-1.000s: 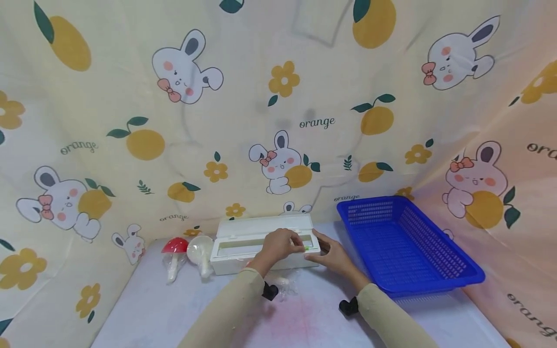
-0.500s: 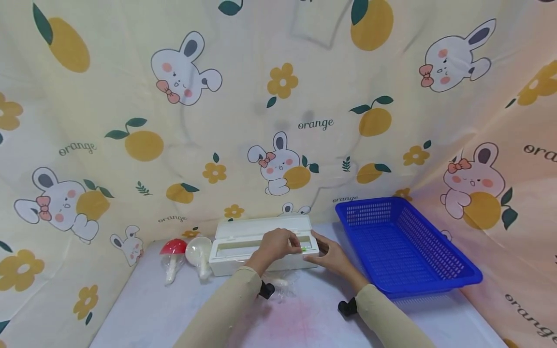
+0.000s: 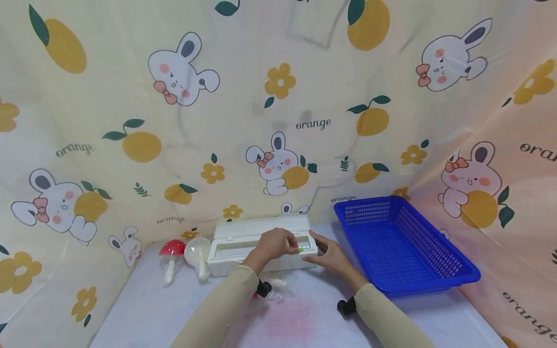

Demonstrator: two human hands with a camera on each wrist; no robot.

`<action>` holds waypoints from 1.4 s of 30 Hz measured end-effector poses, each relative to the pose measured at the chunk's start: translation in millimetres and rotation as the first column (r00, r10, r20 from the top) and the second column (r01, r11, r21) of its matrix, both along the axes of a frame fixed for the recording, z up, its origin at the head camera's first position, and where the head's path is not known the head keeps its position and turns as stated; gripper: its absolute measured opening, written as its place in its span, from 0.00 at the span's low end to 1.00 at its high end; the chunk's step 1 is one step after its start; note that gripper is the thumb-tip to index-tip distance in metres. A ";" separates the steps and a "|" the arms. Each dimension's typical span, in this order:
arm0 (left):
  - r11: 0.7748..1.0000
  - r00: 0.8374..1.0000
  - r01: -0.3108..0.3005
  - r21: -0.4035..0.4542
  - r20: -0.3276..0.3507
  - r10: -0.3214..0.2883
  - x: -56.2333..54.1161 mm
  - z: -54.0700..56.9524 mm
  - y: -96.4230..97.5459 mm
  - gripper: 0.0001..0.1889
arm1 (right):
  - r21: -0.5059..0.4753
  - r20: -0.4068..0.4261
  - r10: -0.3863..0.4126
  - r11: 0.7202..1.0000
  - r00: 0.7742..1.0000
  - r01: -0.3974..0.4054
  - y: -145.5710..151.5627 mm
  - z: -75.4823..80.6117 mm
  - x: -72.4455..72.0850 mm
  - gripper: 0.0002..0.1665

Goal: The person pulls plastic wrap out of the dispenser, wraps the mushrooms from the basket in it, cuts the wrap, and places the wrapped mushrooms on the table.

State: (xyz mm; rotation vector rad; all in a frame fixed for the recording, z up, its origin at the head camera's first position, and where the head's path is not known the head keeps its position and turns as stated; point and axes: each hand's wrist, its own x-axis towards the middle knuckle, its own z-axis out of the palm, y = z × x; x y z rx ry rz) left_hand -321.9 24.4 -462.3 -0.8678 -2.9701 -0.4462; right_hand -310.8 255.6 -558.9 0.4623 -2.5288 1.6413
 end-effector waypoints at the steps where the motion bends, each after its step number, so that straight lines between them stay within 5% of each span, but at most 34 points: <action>1: 1.000 1.000 0.001 -0.005 -0.001 -0.001 0.1 -0.3 -1.7 0.05 | -0.001 0.002 0.001 1.000 1.000 -0.001 -1.4 -0.9 -0.2 0.56; 6: 1.000 1.000 0.001 -0.011 -0.003 -0.001 0.7 2.2 -15.1 0.05 | 0.017 0.006 0.012 1.000 1.000 -0.012 -4.8 -2.4 -1.1 0.57; 17: 1.000 0.991 -0.012 -0.019 0.136 0.014 -0.9 11.6 -76.1 0.06 | 0.005 -0.009 -0.002 1.000 1.000 0.002 3.7 -3.8 -0.5 0.57; 27: 1.000 0.994 0.025 -0.009 0.108 -0.024 1.7 11.6 -106.1 0.06 | 0.043 0.003 -0.013 0.999 1.000 0.013 2.5 0.8 0.7 0.58; 37: 0.999 0.995 -0.030 -0.023 0.098 0.032 7.6 16.4 -151.1 0.06 | 0.012 -0.006 0.020 1.000 1.000 -0.020 -2.5 0.9 -4.3 0.57; 42: 0.997 0.991 -0.075 0.012 0.109 0.073 9.6 7.7 -184.6 0.06 | 0.024 0.000 -0.002 1.000 1.000 0.002 1.9 -0.8 -3.6 0.58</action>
